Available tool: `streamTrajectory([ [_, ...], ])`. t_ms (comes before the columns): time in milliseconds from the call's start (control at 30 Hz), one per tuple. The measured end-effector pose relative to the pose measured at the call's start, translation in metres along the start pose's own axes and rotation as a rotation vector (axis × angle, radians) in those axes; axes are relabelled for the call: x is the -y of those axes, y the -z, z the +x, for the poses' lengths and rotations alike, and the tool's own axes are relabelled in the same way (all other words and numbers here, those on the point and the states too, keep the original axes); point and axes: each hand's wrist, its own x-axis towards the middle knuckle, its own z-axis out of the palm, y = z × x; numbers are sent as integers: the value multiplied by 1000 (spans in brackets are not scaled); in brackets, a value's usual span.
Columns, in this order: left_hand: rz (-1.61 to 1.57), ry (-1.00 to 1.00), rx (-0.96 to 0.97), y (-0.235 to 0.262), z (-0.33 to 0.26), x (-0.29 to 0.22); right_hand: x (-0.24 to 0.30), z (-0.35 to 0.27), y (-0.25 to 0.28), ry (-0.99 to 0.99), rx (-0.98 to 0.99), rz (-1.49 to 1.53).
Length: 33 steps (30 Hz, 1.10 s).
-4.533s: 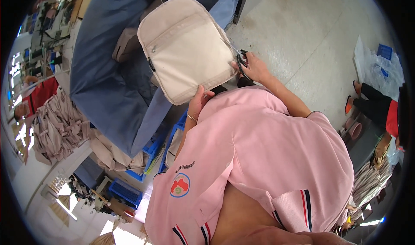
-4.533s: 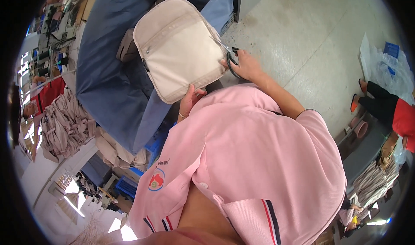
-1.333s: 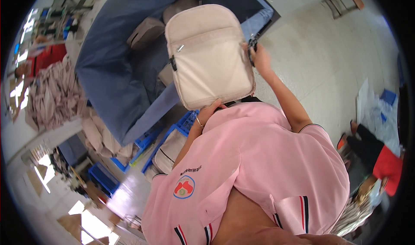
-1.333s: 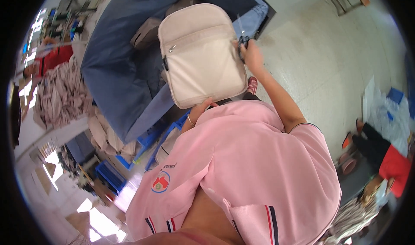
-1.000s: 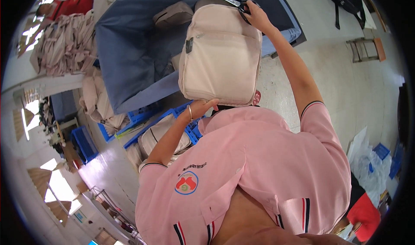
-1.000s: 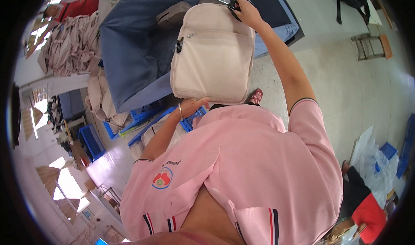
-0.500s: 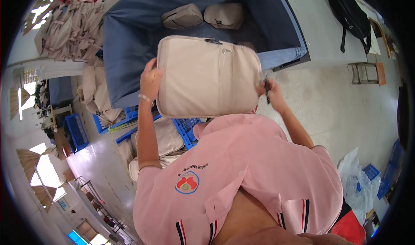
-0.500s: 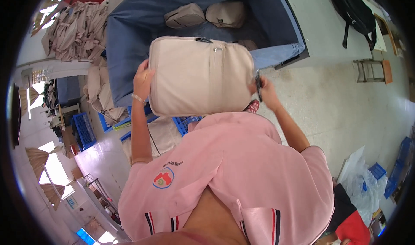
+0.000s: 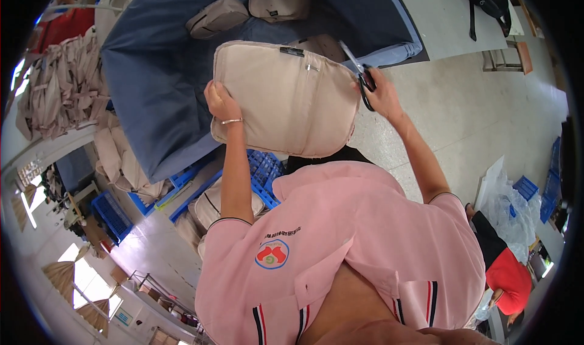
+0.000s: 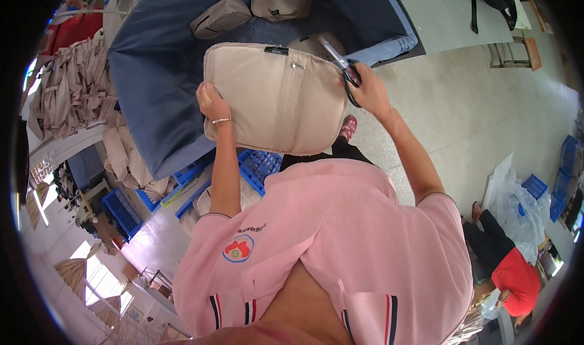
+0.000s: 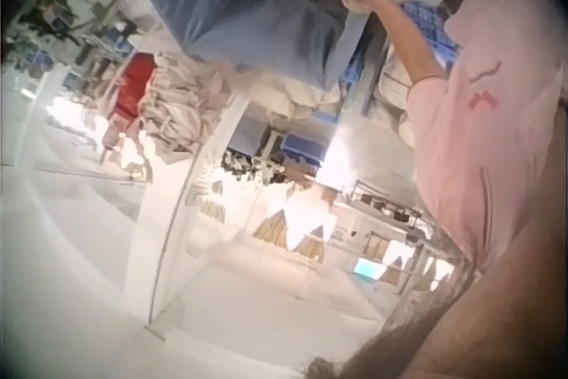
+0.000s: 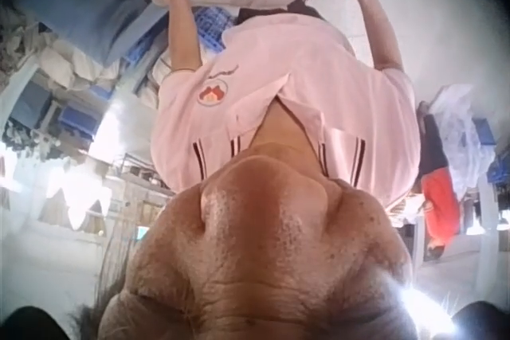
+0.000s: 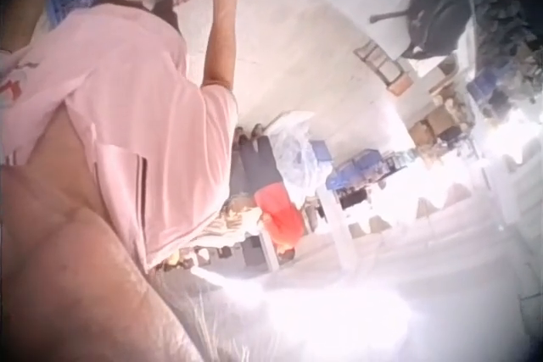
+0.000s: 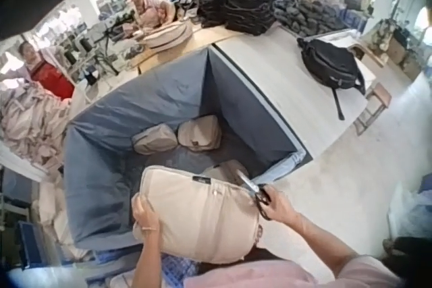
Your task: The recorder is sorting finished beige backpacks from a large bin, inspecting them, and using scissors to trim excess threads before placing them into blue crates.
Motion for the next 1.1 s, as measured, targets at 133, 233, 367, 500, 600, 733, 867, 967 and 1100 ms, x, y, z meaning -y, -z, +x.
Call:
streamTrajectory([
  [133, -64, -5, -33, 16, -11, -12, 10, 42, 5, 263, 190, -182],
  [233, -84, 6, -20, 17, -13, -10, -4, 76, -4, 366, 355, -218],
  [367, -69, 21, -12, 18, -13, -4, 1, 97, -13, 390, 558, -193],
  [500, -65, 37, -4, 17, -16, -6, 11, 102, -22, 410, 588, -118],
  [600, -83, 38, -3, 15, -17, -8, 14, 105, -30, 476, 528, -147],
  [733, -109, 47, 21, 14, -17, -3, 27, 109, -30, 397, 618, -251],
  [867, -103, 55, 23, 14, -18, 0, 22, 102, -29, 507, 421, -238],
  [967, -110, 66, 24, 14, -19, -1, 21, 99, -28, 465, 445, -225],
  [1100, -98, 77, 23, 12, -23, 3, 35, 101, -33, 374, 563, -162],
])
